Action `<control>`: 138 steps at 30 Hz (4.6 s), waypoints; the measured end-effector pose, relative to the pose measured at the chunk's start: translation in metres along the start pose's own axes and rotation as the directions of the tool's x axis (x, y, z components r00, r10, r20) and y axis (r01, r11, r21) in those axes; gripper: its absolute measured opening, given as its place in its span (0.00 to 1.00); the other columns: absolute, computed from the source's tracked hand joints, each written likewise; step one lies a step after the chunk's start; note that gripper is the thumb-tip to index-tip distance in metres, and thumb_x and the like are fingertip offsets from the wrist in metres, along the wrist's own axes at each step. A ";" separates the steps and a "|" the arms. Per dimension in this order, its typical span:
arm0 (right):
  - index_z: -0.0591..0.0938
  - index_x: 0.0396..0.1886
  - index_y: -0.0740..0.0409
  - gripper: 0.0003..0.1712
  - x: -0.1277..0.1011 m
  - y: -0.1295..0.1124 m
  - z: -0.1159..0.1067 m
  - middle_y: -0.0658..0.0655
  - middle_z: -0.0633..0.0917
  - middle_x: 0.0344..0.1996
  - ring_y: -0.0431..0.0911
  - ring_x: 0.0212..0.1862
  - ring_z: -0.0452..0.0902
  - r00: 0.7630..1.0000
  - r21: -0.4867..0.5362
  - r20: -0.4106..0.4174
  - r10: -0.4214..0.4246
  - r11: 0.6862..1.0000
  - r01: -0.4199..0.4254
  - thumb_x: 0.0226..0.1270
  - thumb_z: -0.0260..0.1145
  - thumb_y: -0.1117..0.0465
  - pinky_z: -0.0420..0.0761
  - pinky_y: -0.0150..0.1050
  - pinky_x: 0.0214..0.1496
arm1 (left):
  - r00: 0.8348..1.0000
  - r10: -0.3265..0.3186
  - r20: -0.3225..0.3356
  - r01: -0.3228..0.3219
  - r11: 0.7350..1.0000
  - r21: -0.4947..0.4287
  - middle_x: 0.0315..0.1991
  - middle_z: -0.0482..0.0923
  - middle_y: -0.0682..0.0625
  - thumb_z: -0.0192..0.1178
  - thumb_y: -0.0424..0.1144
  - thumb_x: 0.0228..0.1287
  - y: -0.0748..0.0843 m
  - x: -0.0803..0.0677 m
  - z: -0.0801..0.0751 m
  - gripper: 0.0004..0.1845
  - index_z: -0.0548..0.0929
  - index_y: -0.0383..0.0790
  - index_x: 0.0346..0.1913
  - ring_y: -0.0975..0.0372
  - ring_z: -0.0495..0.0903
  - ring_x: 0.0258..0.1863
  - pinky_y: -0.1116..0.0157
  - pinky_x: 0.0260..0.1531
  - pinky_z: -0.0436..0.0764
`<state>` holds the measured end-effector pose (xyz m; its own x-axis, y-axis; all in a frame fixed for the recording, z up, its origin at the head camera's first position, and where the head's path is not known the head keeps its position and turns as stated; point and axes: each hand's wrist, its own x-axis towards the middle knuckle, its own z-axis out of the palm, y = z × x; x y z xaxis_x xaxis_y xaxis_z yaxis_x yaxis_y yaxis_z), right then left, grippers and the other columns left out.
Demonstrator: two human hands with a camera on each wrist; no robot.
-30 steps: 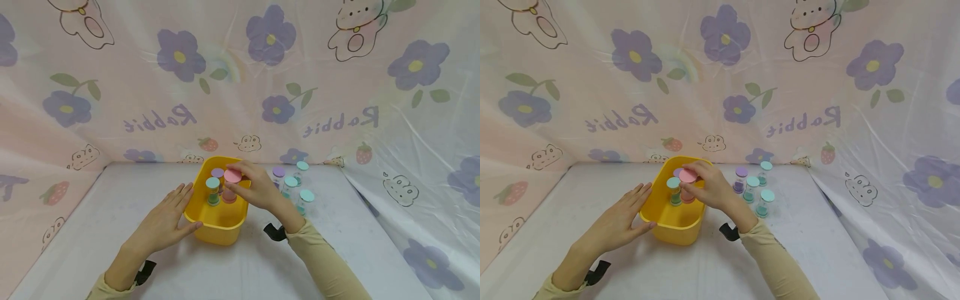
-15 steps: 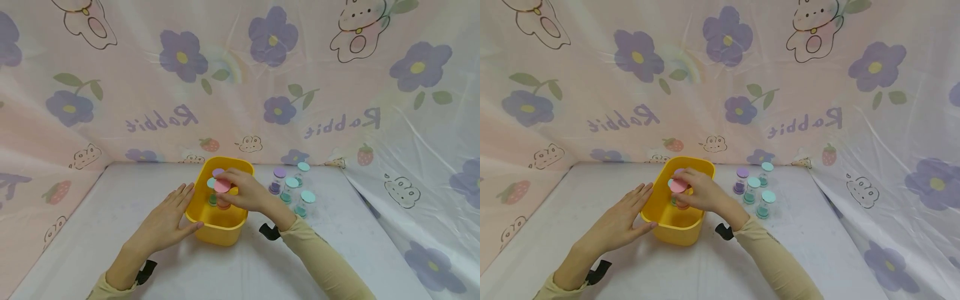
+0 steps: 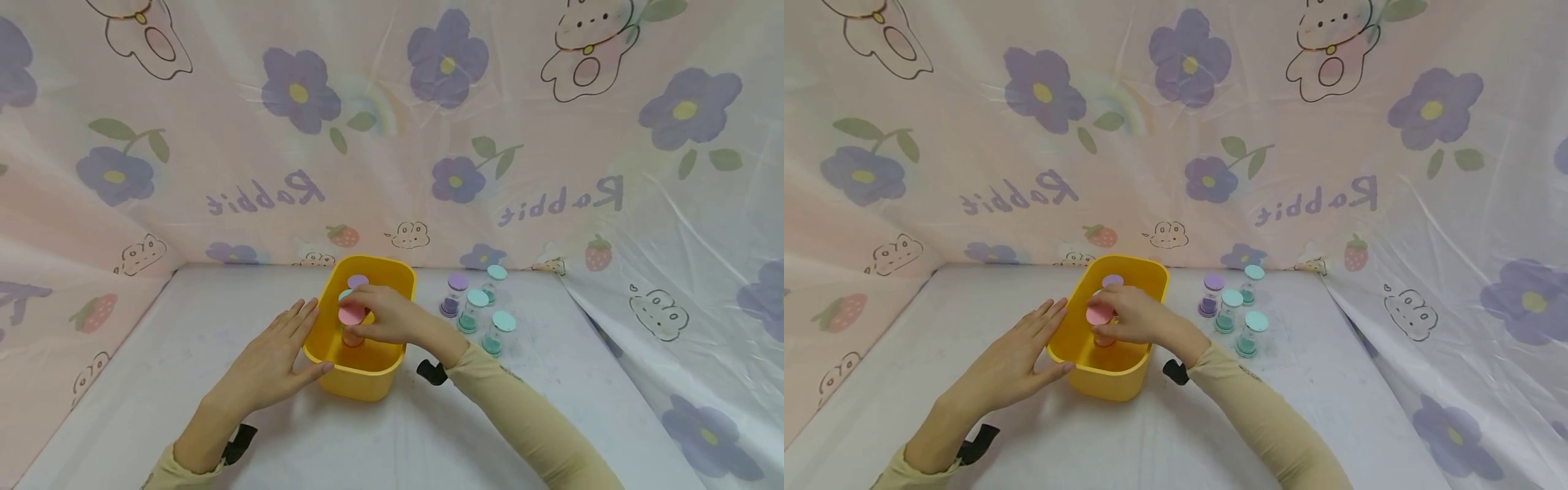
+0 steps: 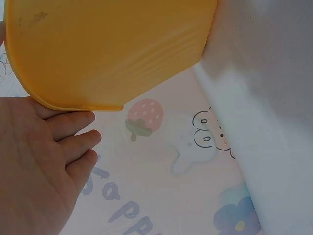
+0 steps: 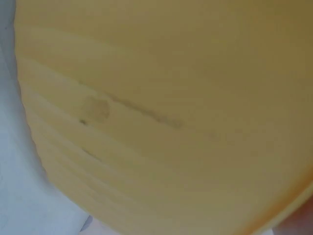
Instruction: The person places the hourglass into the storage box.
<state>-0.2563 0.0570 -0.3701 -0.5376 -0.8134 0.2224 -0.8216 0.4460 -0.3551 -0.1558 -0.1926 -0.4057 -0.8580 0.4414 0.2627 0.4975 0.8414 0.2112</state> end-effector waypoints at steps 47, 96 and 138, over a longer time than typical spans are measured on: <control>0.83 0.67 0.54 0.29 0.035 0.012 0.017 0.49 0.86 0.61 0.41 0.56 0.82 0.978 -0.117 0.206 0.039 0.993 -0.016 0.69 0.75 0.54 0.76 0.32 0.69 | 0.999 0.023 -0.023 -0.023 1.000 0.006 0.83 0.53 0.41 0.55 0.68 0.73 0.000 0.000 0.000 0.51 0.56 0.32 0.82 0.45 0.53 0.82 0.43 0.78 0.58; 0.86 0.58 0.59 0.19 -0.052 0.017 -0.018 0.57 0.88 0.54 0.50 0.47 0.83 0.889 0.097 -0.454 -0.054 0.989 0.109 0.68 0.73 0.66 0.88 0.44 0.46 | 1.000 -0.022 0.018 0.022 1.000 -0.001 0.83 0.51 0.42 0.55 0.72 0.70 0.003 -0.001 0.000 0.54 0.56 0.34 0.82 0.46 0.51 0.82 0.43 0.79 0.56; 0.83 0.61 0.64 0.22 -0.203 0.090 -0.025 0.62 0.85 0.58 0.57 0.59 0.79 0.654 0.168 -0.641 0.401 0.905 -0.391 0.68 0.73 0.67 0.79 0.32 0.58 | 1.000 -0.016 0.009 0.016 1.000 -0.001 0.84 0.51 0.41 0.55 0.70 0.71 0.003 -0.001 0.000 0.53 0.55 0.33 0.82 0.45 0.52 0.82 0.43 0.79 0.56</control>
<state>-0.2261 0.2714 -0.4248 -0.8030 -0.1130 0.5852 -0.5013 0.6592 -0.5605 -0.1535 -0.1907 -0.4057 -0.8670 0.4304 0.2512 0.4837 0.8480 0.2164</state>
